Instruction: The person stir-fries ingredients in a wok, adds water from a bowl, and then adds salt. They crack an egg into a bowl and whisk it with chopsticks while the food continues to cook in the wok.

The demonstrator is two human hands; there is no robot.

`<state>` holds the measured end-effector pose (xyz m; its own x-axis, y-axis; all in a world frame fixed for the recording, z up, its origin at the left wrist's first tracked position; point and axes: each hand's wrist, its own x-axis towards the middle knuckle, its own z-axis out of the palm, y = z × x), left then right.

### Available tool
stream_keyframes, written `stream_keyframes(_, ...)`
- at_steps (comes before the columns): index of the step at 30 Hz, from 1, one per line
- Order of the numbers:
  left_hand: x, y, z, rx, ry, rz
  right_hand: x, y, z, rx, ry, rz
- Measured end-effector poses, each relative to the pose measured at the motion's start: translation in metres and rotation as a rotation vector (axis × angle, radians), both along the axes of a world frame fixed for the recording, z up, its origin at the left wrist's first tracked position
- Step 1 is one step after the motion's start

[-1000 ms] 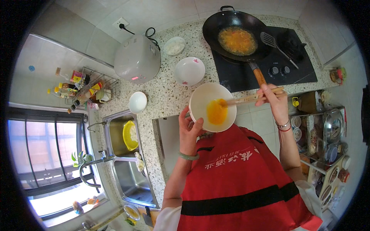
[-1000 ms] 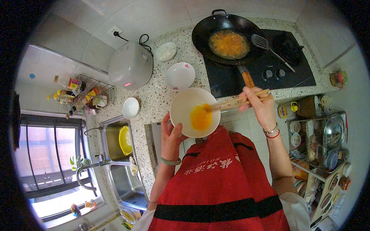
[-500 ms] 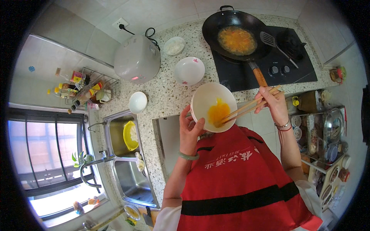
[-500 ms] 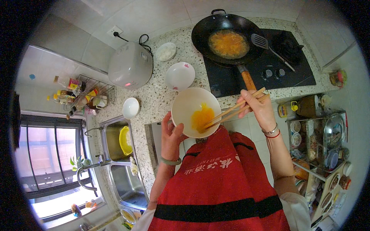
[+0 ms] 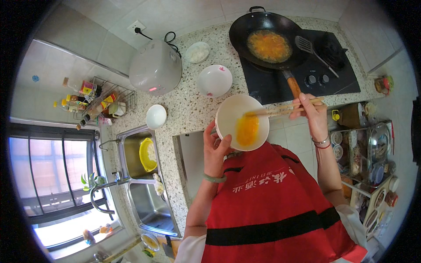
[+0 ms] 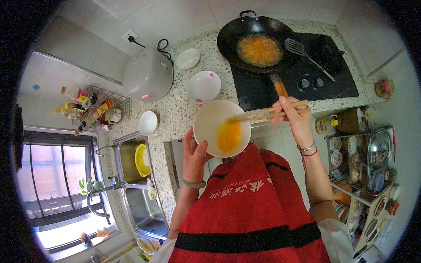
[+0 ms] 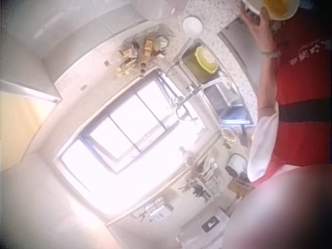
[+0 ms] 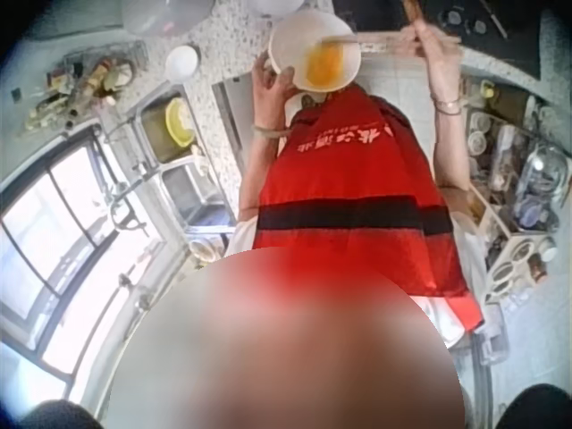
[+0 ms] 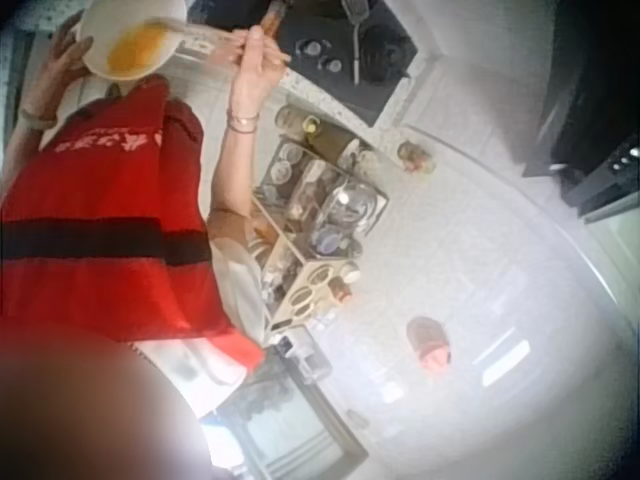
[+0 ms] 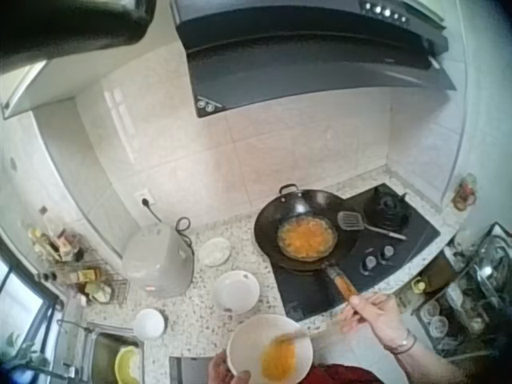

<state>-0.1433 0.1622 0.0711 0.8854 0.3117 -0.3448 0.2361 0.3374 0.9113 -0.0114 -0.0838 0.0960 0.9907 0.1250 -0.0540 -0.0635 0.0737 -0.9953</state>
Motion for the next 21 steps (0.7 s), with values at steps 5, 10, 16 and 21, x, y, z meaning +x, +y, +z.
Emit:
stream_keyframes(5, 0.000, 0.000, 0.002, 0.027, 0.020, 0.002, -0.001, -0.004, -0.001, -0.018, 0.056, 0.074)
stream_keyframes(10, 0.000, 0.000, 0.001, 0.030, 0.010, 0.004, -0.001, -0.008, -0.003, 0.001, 0.085, 0.142)
stream_keyframes(16, 0.000, -0.002, 0.003, 0.014, 0.007, 0.020, -0.001, -0.009, -0.003, 0.010, 0.085, 0.132)
stream_keyframes(21, 0.000, -0.004, 0.006, -0.054, -0.006, 0.065, 0.004, -0.014, -0.008, -0.026, 0.045, 0.140)
